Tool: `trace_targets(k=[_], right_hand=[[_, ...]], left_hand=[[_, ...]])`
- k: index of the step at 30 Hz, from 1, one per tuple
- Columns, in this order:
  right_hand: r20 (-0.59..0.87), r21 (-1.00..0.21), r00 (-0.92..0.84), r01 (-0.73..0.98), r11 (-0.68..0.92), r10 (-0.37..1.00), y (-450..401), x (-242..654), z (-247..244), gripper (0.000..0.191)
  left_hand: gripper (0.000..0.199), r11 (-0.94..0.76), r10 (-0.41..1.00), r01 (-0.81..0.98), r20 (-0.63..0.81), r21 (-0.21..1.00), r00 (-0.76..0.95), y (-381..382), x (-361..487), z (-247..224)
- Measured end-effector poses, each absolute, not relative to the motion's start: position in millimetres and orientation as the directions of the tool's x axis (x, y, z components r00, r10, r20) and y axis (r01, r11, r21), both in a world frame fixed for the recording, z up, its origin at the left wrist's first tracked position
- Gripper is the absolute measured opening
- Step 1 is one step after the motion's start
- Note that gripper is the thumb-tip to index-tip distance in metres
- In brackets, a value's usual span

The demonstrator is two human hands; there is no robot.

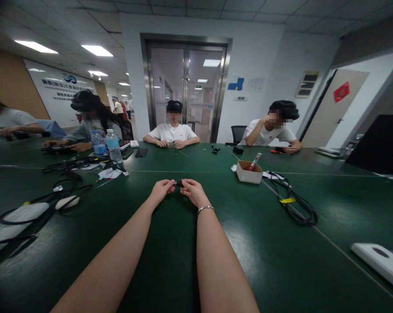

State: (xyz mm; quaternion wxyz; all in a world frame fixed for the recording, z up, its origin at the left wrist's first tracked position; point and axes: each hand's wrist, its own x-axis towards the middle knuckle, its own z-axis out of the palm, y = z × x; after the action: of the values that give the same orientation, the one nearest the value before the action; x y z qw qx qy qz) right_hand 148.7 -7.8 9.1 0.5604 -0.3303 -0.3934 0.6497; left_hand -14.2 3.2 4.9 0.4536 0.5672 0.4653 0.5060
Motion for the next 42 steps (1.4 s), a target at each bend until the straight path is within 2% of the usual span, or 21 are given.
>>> trace_targets(k=[14, 24, 34, 42], right_hand=[[0.033, -0.897, -0.221, -0.436, -0.069, 0.975, -11, 149, 12, 0.017], [-0.003, -0.872, -0.135, -0.485, -0.069, 0.991, -9, 147, 13, 0.016], [-0.002, -0.892, -0.146, -0.447, -0.067, 0.989, -7, 147, 11, 0.022], [0.017, -0.893, -0.166, -0.447, -0.060, 0.986, -5, 149, 8, 0.027]], left_hand=[[0.048, -0.168, 0.986, 0.143, 0.166, 0.975, 0.021, 1, -16, 6], [0.026, -0.203, 0.971, 0.068, 0.192, 0.977, 0.140, 7, -13, -2], [0.025, -0.315, 0.943, 0.047, 0.307, 0.948, 0.130, 4, -13, -1], [0.029, -0.284, 0.953, 0.084, 0.271, 0.955, 0.135, 2, -13, -2]])
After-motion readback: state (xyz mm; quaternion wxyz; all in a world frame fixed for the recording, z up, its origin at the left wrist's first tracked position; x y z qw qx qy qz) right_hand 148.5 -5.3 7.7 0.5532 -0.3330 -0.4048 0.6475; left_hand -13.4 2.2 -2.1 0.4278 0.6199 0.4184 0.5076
